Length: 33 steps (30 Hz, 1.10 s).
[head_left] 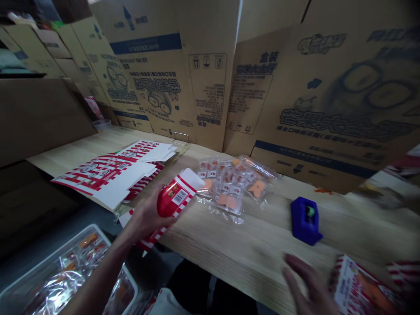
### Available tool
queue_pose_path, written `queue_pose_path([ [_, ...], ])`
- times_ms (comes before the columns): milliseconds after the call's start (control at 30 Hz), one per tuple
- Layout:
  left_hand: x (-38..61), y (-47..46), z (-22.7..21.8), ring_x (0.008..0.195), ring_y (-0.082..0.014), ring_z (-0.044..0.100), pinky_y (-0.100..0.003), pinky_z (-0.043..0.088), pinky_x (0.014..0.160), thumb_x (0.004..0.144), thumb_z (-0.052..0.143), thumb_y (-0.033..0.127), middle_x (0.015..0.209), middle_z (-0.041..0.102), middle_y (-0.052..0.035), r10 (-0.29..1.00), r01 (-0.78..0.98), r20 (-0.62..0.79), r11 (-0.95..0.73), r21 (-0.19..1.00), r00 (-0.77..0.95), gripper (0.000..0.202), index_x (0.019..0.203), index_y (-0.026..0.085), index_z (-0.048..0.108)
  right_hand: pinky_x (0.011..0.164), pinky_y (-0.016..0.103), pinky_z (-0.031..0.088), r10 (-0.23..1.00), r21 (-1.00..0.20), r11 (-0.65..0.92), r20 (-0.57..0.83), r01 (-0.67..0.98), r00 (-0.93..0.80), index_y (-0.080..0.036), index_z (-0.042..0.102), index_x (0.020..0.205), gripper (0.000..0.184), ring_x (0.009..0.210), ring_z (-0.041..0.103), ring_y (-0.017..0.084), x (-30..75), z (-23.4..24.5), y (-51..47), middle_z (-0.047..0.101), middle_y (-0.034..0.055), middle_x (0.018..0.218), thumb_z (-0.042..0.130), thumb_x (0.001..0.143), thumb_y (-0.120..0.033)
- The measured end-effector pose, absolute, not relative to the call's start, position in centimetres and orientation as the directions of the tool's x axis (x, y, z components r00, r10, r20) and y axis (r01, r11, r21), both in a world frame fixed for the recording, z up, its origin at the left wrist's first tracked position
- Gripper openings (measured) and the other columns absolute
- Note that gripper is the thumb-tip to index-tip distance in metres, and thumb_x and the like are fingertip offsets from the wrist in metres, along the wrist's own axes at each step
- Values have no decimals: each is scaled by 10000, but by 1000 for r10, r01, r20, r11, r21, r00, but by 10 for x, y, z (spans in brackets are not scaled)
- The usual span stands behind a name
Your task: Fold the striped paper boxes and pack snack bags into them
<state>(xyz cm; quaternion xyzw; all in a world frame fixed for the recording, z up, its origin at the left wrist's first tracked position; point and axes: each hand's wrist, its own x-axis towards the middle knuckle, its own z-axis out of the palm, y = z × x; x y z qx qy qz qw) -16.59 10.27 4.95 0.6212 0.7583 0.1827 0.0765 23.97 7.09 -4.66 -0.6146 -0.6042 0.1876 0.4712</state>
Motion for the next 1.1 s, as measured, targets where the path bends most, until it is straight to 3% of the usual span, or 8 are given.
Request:
queue_pose_path([
  [67,-132,94,47,1186,-361,540,-433,445,968,537,776,490,1343,538,-144,979,871,124,81,484,-159,1057,1418,174,282,903,461,518,995,-981,100,94,166,-44,-222,610,1113,496,998,649,287,197,-46,90,664,143,1118,705,725,-517],
  [133,-98,88,38,1172,-368,548,-447,455,962,510,801,462,1325,556,-144,988,820,114,16,572,-100,1083,1419,174,289,927,480,501,968,-986,-43,0,-164,-252,-248,525,1239,660,1110,604,306,156,-39,105,598,152,1255,767,672,-483],
  [233,-58,84,17,1196,-365,528,-477,444,982,549,789,393,1337,541,-156,992,723,122,-58,689,-37,1046,1429,176,265,969,461,475,931,-935,-101,31,-339,-364,-240,529,1234,605,1143,585,283,122,-26,114,596,118,1268,763,704,-416],
  [433,-40,94,-3,1234,-326,501,-478,415,1032,614,742,269,1366,508,-151,999,394,4,-23,919,48,872,1381,185,337,929,418,495,952,-937,-132,-29,-324,-305,-194,612,1131,450,988,649,249,152,-29,106,683,85,1111,737,738,-376],
  [567,-39,102,-6,989,-295,653,-417,525,865,585,785,250,1099,686,-120,981,47,-172,169,985,86,627,1156,145,548,795,386,538,969,-943,-157,-89,-293,-233,-178,679,967,318,827,677,238,171,-36,108,730,66,944,737,731,-382],
  [700,-31,102,-12,700,-241,685,-378,547,705,647,768,340,769,728,-62,955,-267,-285,298,916,88,335,865,114,652,771,387,540,959,-919,-212,-129,-332,-254,-170,697,935,296,794,688,244,174,-30,114,739,68,905,757,706,-349],
  [867,-29,93,-21,755,-211,667,-309,529,719,701,741,393,793,718,-44,972,-228,-219,233,945,86,313,885,145,690,761,396,547,969,-902,-211,-142,-376,-205,-174,701,930,315,796,692,254,182,-29,126,743,69,893,783,670,-331],
  [1100,-30,77,-42,600,-199,639,-255,503,544,690,699,553,628,676,-38,953,-103,-292,299,949,75,407,678,147,678,753,398,539,984,-917,-155,-108,-368,-144,-191,701,902,278,772,691,253,184,-48,137,742,61,881,782,680,-338],
])
